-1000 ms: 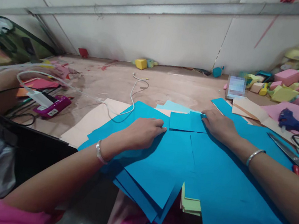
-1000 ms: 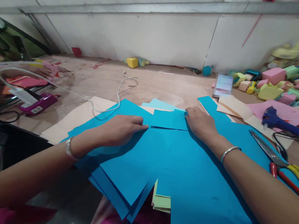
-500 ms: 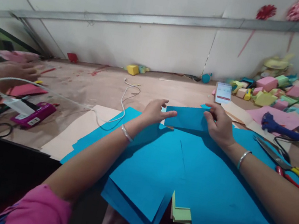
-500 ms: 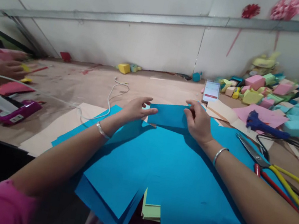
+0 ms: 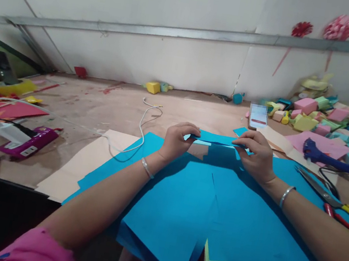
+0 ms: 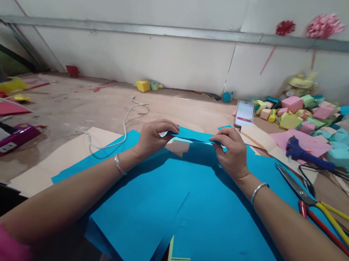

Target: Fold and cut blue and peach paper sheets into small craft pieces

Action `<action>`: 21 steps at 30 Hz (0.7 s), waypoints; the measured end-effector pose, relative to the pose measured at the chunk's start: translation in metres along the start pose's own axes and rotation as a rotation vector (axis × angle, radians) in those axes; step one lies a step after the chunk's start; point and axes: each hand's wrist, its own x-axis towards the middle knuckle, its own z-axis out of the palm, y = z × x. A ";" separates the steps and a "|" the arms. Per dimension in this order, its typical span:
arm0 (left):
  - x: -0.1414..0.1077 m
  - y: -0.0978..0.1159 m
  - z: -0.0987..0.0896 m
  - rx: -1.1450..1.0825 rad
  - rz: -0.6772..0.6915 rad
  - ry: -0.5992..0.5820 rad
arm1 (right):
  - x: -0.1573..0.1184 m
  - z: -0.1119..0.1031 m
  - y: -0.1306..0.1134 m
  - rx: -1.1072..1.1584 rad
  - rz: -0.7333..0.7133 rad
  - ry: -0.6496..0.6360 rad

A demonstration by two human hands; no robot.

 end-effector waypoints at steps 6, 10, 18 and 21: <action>-0.002 -0.002 0.001 0.049 0.082 0.031 | -0.003 0.003 0.000 -0.039 -0.107 0.019; -0.002 -0.006 0.001 0.094 0.080 0.048 | -0.003 0.003 0.000 -0.027 -0.117 0.008; -0.005 -0.003 0.007 -0.030 -0.133 0.168 | -0.005 0.001 -0.003 -0.046 -0.121 -0.014; -0.007 -0.005 0.010 -0.204 -0.281 0.191 | -0.006 0.001 -0.005 -0.045 -0.136 -0.025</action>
